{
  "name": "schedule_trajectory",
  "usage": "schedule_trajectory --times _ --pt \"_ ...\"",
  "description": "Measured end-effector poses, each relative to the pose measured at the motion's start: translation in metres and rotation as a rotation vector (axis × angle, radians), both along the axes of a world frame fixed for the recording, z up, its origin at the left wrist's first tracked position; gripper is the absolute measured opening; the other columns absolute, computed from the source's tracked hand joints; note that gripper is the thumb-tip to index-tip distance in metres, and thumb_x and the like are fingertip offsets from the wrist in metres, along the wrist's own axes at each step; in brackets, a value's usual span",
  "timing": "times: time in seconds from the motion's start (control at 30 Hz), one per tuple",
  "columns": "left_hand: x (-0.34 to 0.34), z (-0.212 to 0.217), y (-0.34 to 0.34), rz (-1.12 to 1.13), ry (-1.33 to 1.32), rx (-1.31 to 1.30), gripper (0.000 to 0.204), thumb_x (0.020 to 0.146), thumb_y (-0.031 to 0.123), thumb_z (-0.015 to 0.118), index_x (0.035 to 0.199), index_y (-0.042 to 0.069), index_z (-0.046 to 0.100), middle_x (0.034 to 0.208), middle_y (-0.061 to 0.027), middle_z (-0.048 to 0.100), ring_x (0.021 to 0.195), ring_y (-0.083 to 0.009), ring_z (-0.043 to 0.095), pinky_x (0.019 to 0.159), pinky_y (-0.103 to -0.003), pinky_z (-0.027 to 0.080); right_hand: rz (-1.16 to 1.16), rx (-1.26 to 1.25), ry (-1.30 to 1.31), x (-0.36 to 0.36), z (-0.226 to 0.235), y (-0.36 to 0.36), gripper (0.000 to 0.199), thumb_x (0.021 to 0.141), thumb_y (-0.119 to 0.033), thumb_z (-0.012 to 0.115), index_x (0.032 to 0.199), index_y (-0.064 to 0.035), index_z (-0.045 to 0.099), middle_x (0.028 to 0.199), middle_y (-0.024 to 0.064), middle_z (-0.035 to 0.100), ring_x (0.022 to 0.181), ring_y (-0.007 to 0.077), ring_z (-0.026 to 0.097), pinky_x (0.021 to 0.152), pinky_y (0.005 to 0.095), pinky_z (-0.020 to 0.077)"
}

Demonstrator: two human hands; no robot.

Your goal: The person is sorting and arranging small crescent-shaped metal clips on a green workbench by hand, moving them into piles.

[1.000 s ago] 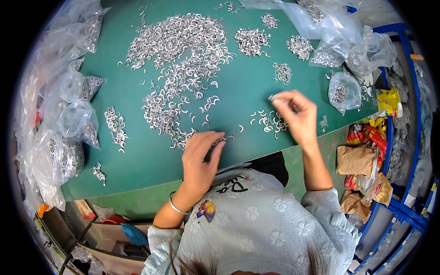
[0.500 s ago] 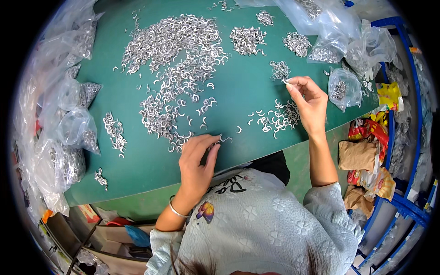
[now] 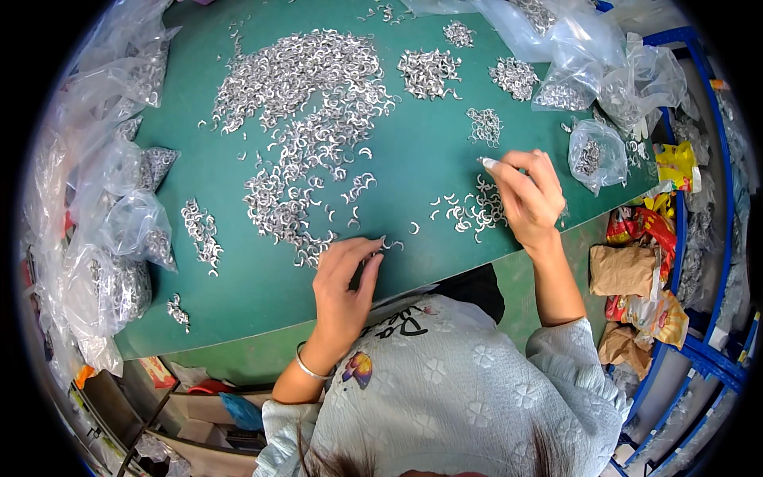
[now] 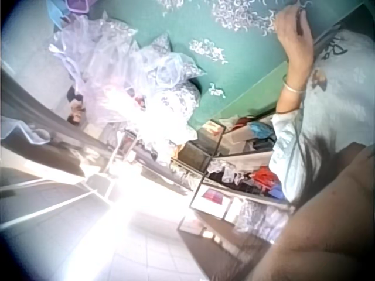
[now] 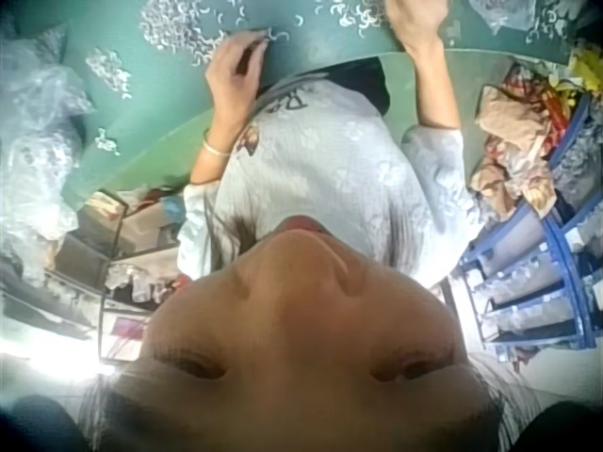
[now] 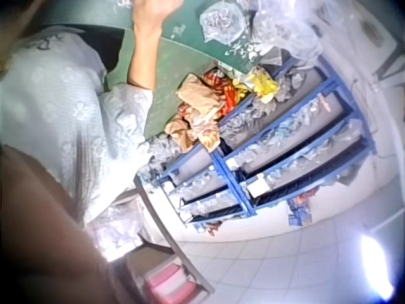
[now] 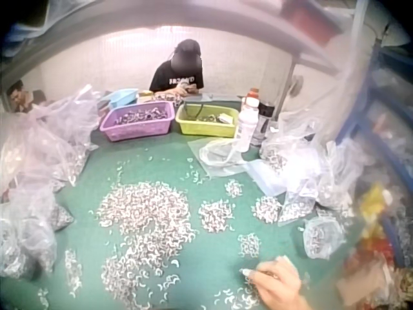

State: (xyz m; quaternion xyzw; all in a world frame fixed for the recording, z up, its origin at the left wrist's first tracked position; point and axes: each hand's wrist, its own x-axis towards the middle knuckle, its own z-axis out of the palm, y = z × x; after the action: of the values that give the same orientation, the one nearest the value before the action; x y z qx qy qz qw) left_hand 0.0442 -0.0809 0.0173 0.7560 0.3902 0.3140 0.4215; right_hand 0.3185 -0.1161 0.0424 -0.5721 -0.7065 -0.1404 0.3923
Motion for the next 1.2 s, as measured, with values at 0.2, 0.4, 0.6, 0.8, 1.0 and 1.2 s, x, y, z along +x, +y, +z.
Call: schedule_trajectory --times 0.2,0.4,0.6,0.8,1.0,1.2 --pt "0.0 0.0 0.0 -0.009 0.003 0.014 0.023 0.079 -0.003 0.072 0.1 0.002 0.068 0.097 -0.0112 0.067 0.088 -0.0272 0.062 0.079 -0.034 0.046 0.066 -0.015 -0.027 0.002 -0.004 0.002 0.027 0.066 0.004 0.075 0.092 -0.0035 0.071 0.081 0.0056 0.061 0.062 0.019 0.053 0.053 0.0311 0.0348" --pt "0.0 0.0 -0.001 -0.013 0.008 0.012 0.022 0.078 -0.002 0.072 0.1 0.002 0.068 0.096 -0.0114 0.066 0.088 -0.0276 0.062 0.079 -0.035 0.045 0.088 -0.39 0.456 0.002 -0.007 0.002 0.014 0.077 0.005 0.074 0.09 0.0003 0.071 0.085 0.0088 0.064 0.068 0.0166 0.059 0.062 0.0288 0.0483" --pt "-0.002 0.001 -0.002 -0.013 0.003 0.004 0.023 0.078 -0.002 0.072 0.1 0.002 0.068 0.097 -0.0113 0.066 0.088 -0.0276 0.061 0.079 -0.035 0.045 0.023 -0.501 0.493 0.012 -0.01 0.007 0.009 0.08 0.004 0.071 0.088 0.002 0.069 0.084 0.0069 0.065 0.07 0.0137 0.057 0.062 0.0256 0.0444" --pt "-0.003 0.005 0.0 -0.017 0.006 0.021 0.024 0.078 -0.002 0.072 0.101 0.002 0.068 0.096 -0.011 0.066 0.088 -0.0278 0.061 0.079 -0.035 0.045 -0.123 -0.527 0.548 0.03 -0.006 0.004 0.01 0.08 0.002 0.072 0.09 0.0002 0.07 0.08 0.0035 0.062 0.061 0.008 0.047 0.056 0.0239 0.0386" --pt "-0.003 0.004 0.001 -0.035 0.01 0.014 0.025 0.078 -0.002 0.072 0.101 0.003 0.068 0.097 -0.0109 0.066 0.088 -0.0278 0.061 0.078 -0.035 0.044 -0.315 -0.43 0.605 0.053 -0.016 -0.001 0.008 0.082 -0.001 0.072 0.09 -0.0015 0.071 0.073 -0.0018 0.056 0.06 0.0054 0.041 0.054 0.023 0.0334" --pt "-0.002 0.005 0.002 -0.019 0.056 0.086 0.024 0.078 -0.005 0.071 0.1 0.001 0.068 0.096 -0.0113 0.066 0.086 -0.0262 0.062 0.079 -0.034 0.046 -0.236 -0.589 0.59 0.044 -0.003 -0.018 0.009 0.081 0.001 0.071 0.09 -0.002 0.07 0.073 -0.0003 0.056 0.06 0.0065 0.042 0.054 0.024 0.0343"
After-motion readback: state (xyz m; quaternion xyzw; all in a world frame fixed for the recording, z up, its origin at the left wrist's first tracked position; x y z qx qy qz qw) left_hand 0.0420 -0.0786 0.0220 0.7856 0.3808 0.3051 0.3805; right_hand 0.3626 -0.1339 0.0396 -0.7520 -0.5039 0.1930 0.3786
